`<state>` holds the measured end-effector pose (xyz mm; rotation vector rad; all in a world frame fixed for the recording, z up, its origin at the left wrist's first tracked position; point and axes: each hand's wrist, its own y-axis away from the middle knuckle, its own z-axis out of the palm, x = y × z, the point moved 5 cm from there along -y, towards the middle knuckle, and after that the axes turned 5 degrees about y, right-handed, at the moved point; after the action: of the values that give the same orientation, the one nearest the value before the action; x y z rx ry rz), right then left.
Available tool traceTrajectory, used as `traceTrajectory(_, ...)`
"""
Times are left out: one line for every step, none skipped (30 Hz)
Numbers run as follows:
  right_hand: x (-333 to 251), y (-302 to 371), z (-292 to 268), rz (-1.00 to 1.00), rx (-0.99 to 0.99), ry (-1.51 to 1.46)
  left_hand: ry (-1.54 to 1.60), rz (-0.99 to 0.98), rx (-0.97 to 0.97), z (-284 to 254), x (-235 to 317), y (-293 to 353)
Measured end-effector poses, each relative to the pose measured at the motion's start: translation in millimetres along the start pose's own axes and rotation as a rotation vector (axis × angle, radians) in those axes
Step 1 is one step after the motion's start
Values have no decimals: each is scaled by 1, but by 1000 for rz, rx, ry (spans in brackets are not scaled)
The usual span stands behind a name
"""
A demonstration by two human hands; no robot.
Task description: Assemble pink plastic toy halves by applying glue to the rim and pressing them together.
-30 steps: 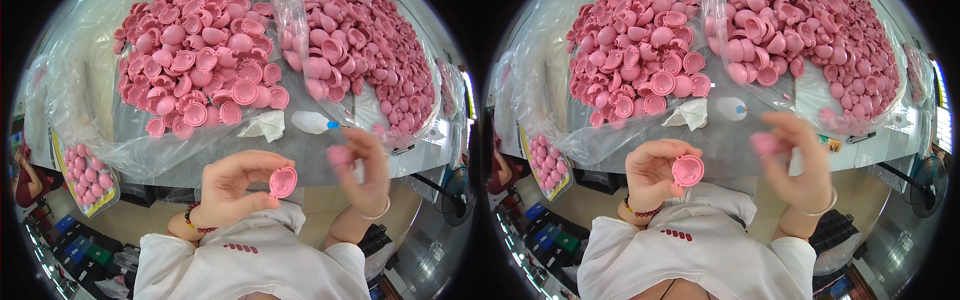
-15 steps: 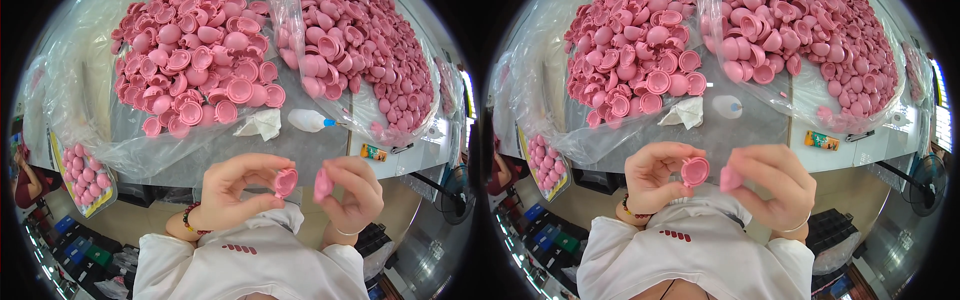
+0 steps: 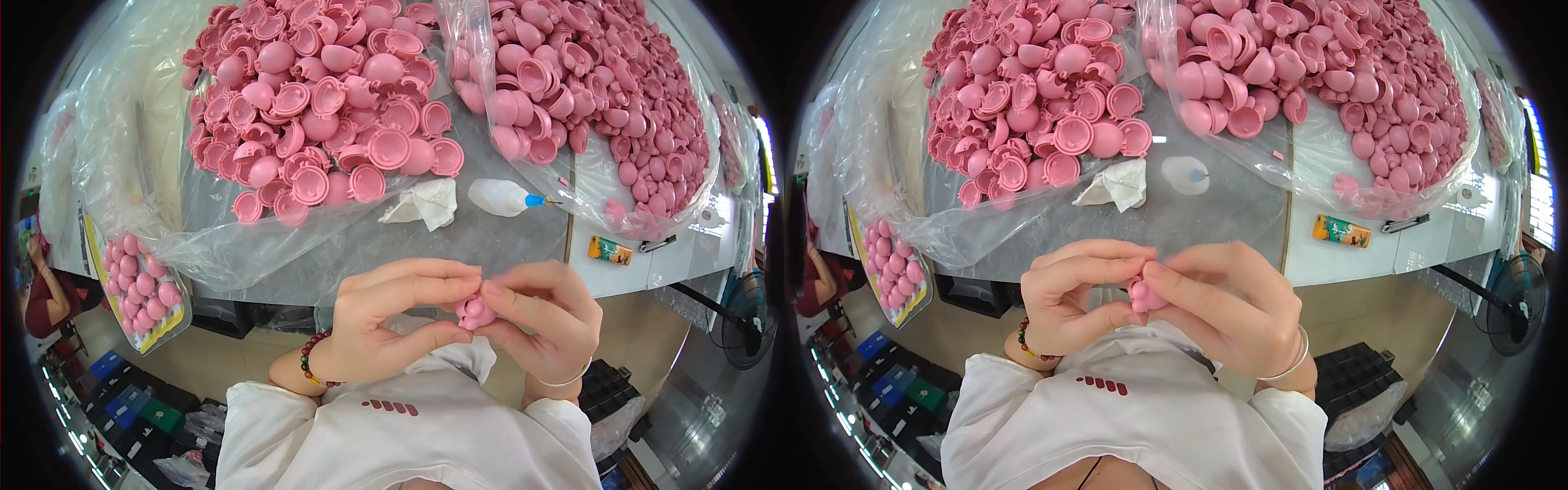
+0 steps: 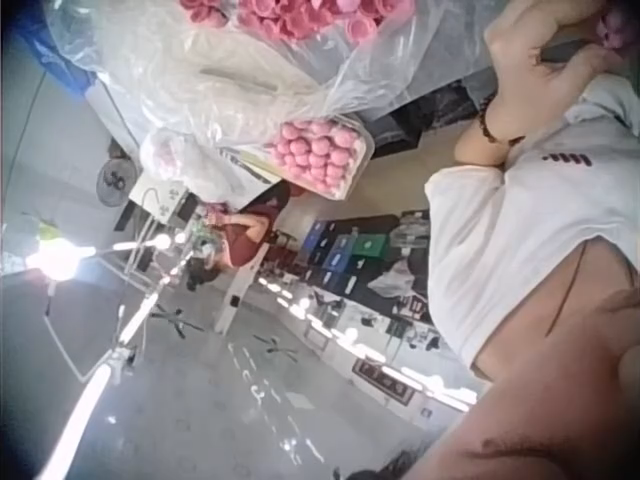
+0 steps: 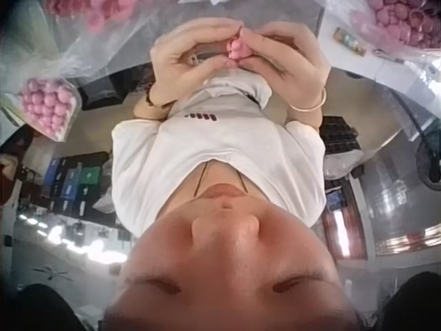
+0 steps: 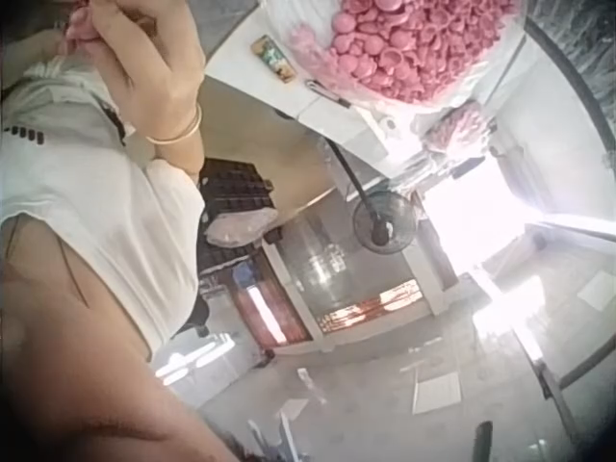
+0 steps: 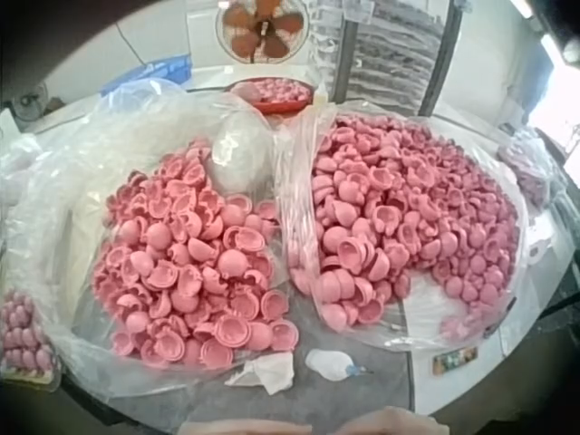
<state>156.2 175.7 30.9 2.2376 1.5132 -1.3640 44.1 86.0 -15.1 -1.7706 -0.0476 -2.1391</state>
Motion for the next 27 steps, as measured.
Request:
traceTrajectory(-2, 2, -1, 29, -17, 44, 22, -17, -1, 0, 0, -1)
traceTrajectory(-2, 3, -1, 58, -34, 88, 21, -17, 1, 0, -1, -1)
traceTrajectory(0, 4, 3, 57, -33, 88, 118, -43, 17, 0, -4, -3)
traceTrajectory(-1, 6, 9, -40, 1, 86, 214, -69, 32, 0, -7, -3)
traceTrajectory(-4, 7, 12, -137, 36, 85, 213, -68, 32, 2, -8, -3)
traceTrajectory(-4, 8, 12, -140, 34, 81, 256, -116, 88, 0, -13, -1)
traceTrajectory(-1, 9, 6, -105, 94, 13, 299, -163, 145, -2, -16, 1)
traceTrajectory(3, 10, 0, -70, 155, -55, 296, -162, 149, -4, -17, 1)
traceTrajectory(11, 14, -9, -24, 164, -58, 269, -106, 143, -6, -14, 0)
traceTrajectory(14, 16, -9, -26, 162, -60, 240, -49, 137, -7, -10, -1)
traceTrajectory(25, 16, -13, 105, 277, -98, 239, -48, 141, -11, -8, 0)
traceTrajectory(37, 18, -17, 239, 398, -131, 176, 16, 75, -12, -3, -1)
traceTrajectory(43, 15, -13, 237, 360, -126, 113, 79, 8, -11, 2, -1)
traceTrajectory(45, 10, -12, 236, 365, -124, 114, 81, 4, -8, 2, -3)
traceTrajectory(43, 0, -5, 230, 329, -73, 257, 40, 63, -7, 0, -2)
traceTrajectory(41, -7, 0, 223, 294, -22, 400, -2, 123, -7, -1, -1)
traceTrajectory(43, -9, 2, 224, 294, -26, 397, -3, 124, -6, 2, 0)
traceTrajectory(44, -13, 8, 237, 200, 111, 534, -162, 162, -6, -1, 1)
traceTrajectory(46, -15, 13, 249, 106, 247, 669, -322, 199, -4, -7, 3)
traceTrajectory(46, -15, 14, 248, 107, 243, 665, -321, 200, -5, -8, 2)
traceTrajectory(48, -15, 14, 257, 93, 234, 740, -340, 191, -4, -11, 1)
traceTrajectory(50, -16, 14, 267, 79, 226, 816, -358, 181, -2, -15, 1)
traceTrajectory(49, -14, 15, 264, 79, 222, 812, -356, 183, -1, -19, 1)
traceTrajectory(48, -9, 11, 313, 157, 56, 925, -339, 170, 3, -22, 1)
traceTrajectory(49, -4, 8, 361, 233, -111, 1038, -321, 157, 5, -24, 2)
traceTrajectory(47, 0, 7, 361, 231, -114, 1037, -320, 160, 3, -27, 2)
traceTrajectory(46, 3, 4, 353, 239, -182, 1095, -320, 91, 5, -27, 2)
